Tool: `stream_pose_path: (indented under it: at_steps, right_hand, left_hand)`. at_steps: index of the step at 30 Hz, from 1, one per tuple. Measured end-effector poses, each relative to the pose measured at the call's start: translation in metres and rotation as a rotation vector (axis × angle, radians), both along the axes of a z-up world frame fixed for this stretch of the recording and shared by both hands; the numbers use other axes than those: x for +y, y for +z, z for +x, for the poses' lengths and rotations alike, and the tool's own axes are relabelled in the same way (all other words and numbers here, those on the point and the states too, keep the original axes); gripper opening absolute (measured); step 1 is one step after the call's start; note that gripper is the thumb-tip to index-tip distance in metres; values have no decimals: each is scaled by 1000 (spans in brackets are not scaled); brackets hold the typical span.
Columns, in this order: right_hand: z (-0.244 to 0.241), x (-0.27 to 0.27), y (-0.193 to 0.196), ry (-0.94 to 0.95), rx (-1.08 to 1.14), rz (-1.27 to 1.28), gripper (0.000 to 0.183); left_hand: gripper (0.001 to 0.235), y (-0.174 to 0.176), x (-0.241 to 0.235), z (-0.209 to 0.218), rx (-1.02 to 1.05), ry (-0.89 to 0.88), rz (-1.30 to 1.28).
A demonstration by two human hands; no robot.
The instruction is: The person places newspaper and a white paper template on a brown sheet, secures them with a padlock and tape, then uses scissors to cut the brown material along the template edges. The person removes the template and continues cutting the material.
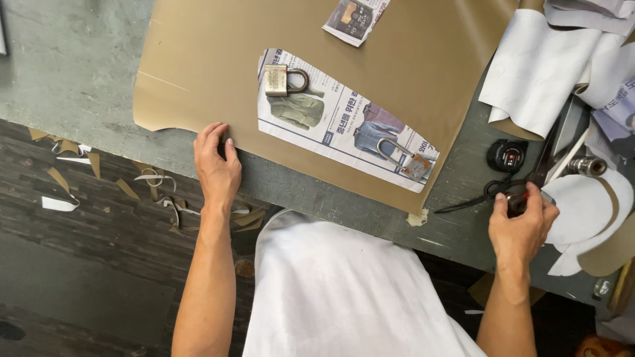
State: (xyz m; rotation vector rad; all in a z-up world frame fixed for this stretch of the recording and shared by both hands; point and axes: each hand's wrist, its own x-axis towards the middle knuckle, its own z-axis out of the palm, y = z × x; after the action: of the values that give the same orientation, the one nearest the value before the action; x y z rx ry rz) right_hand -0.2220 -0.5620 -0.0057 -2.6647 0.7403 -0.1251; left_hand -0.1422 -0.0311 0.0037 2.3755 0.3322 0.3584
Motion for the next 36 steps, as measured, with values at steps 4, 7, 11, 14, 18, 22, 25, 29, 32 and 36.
stream_pose_path:
  at_steps: [4,7,11,14,18,22,25,29,32,36]
  right_hand:
    - [-6,-3,16,34,68,9,60]
    - [-7,-5,30,85,98,188,65]
    - [-8,5,35,97,90,219,76]
    - [-8,15,32,-19,104,201,81]
    - [-10,15,28,-32,78,192,86]
    - [-20,5,12,-94,-120,346,77]
    - [-29,1,-2,-176,-361,771,69]
    - [-39,0,-13,-253,-475,1048,69]
    - [-42,-1,-11,-283,-554,1268,65]
    - [-44,2,0,-280,-659,1372,57]
  left_hand:
    - [27,-2,1,-1,-15,1,-38]
    - [27,-2,4,-3,-15,1,-10]
    - [27,-1,4,-3,7,-5,-12]
    - [27,0,3,-4,28,-13,-29]
    - [28,3,2,-3,8,-20,14]
    - [29,5,0,3,19,-5,1]
    - [29,6,0,1,61,15,-23]
    - [29,3,1,7,76,17,0]
    - [28,-1,3,10,62,6,47]
    - [28,-3,7,10,65,-7,52]
